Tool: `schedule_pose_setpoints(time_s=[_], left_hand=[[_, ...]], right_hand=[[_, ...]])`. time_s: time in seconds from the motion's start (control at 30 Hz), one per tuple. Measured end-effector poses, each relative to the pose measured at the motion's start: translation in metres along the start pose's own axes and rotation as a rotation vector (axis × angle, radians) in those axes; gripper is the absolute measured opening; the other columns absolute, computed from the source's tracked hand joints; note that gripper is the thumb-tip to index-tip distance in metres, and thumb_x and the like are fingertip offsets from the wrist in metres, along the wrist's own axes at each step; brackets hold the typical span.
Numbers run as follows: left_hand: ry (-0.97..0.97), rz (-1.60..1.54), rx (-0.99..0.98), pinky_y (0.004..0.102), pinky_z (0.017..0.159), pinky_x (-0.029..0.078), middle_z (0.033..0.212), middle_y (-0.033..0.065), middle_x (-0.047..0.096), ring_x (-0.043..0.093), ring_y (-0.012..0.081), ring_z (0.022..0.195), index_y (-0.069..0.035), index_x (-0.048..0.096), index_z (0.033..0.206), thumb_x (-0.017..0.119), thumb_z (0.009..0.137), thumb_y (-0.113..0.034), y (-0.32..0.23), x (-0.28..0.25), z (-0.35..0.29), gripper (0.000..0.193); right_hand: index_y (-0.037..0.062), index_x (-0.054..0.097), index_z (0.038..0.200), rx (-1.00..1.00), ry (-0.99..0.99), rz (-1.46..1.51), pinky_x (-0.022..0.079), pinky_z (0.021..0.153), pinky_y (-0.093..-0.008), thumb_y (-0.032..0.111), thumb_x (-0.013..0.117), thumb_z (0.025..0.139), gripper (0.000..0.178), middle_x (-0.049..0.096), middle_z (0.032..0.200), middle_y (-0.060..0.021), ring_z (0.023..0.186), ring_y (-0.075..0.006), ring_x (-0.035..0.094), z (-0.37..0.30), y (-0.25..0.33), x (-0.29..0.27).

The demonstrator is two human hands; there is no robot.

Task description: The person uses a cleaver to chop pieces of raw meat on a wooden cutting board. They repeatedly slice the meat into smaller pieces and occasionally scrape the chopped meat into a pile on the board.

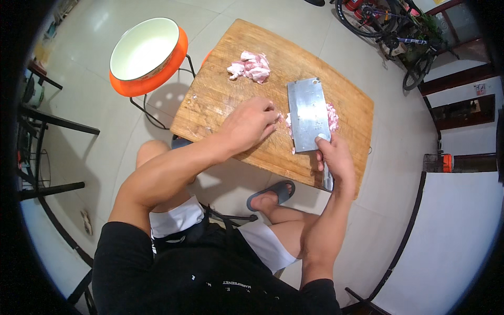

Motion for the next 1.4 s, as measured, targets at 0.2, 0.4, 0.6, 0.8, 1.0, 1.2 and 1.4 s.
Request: schedule_pose_setpoints(time_s=[0.2,0.4,0.6,0.8,1.0,1.2,1.4], left_hand=[[0.041,0.029,-0.085,0.0504,0.090,0.055,0.099,0.0147,0.068,0.068,0.0372,0.102,-0.003,0.078,0.100,0.080,0.092,-0.016,0.005,-0.016,-0.001,0.016],[0.125,0.007,-0.057,0.0500,0.087,0.056,0.097,0.0152,0.067,0.068,0.0380,0.099,-0.003,0.076,0.096,0.078,0.092,-0.016,-0.001,-0.014,-0.003,0.013],[0.126,0.059,-0.040,0.0509,0.085,0.057,0.095,0.0155,0.066,0.069,0.0387,0.097,-0.002,0.074,0.094,0.073,0.094,-0.015,-0.002,-0.008,-0.003,0.013],[0.120,0.069,-0.065,0.0509,0.082,0.057,0.094,0.0154,0.066,0.069,0.0396,0.094,-0.002,0.074,0.098,0.074,0.095,-0.016,0.005,-0.003,-0.007,0.014],[0.108,0.143,0.004,0.0519,0.079,0.057,0.092,0.0166,0.065,0.070,0.0409,0.092,-0.002,0.072,0.092,0.073,0.092,-0.012,0.002,-0.004,0.001,0.010],[0.063,0.128,-0.028,0.0519,0.083,0.058,0.096,0.0174,0.067,0.070,0.0411,0.094,-0.001,0.074,0.096,0.073,0.092,-0.010,0.008,-0.003,-0.002,0.009],[0.097,0.002,-0.050,0.0521,0.085,0.057,0.098,0.0172,0.067,0.069,0.0415,0.097,-0.001,0.074,0.097,0.076,0.091,-0.011,0.004,-0.011,0.001,0.012]], right_hand=[[-0.0036,0.066,0.099,-0.131,-0.220,-0.292,0.050,0.053,-0.0429,0.018,0.061,0.104,0.023,0.066,0.068,-0.0144,0.054,-0.0261,0.066,-0.030,0.030,-0.010],[-0.0012,0.070,0.104,-0.344,-0.349,-0.635,0.054,0.075,-0.0591,0.024,0.066,0.101,0.025,0.070,0.083,-0.0307,0.082,-0.0535,0.069,-0.064,0.060,0.018],[0.0008,0.069,0.099,-0.354,-0.284,-0.821,0.054,0.075,-0.0622,0.024,0.064,0.103,0.024,0.071,0.081,-0.0307,0.081,-0.0533,0.071,-0.070,0.069,0.044],[-0.0016,0.066,0.095,-0.325,-0.203,-0.823,0.055,0.075,-0.0630,0.022,0.062,0.103,0.025,0.070,0.080,-0.0316,0.080,-0.0542,0.070,-0.071,0.064,0.056],[-0.0098,0.063,0.094,-0.388,-0.181,-0.872,0.053,0.078,-0.0617,0.017,0.061,0.102,0.028,0.068,0.089,-0.0363,0.089,-0.0559,0.068,-0.057,0.087,0.076],[-0.0100,0.063,0.093,-0.360,-0.126,-0.895,0.053,0.079,-0.0616,0.017,0.061,0.101,0.028,0.067,0.088,-0.0377,0.089,-0.0551,0.069,-0.068,0.074,0.068],[-0.0092,0.063,0.094,-0.275,-0.134,-0.869,0.054,0.079,-0.0621,0.017,0.060,0.101,0.027,0.068,0.086,-0.0371,0.085,-0.0563,0.069,-0.078,0.069,0.069]])
Point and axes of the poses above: each hand's wrist, its own z-axis towards the middle knuckle, its own x-axis out of the palm, y = z × x, the point moved 9 cm from there along z, towards the middle knuckle
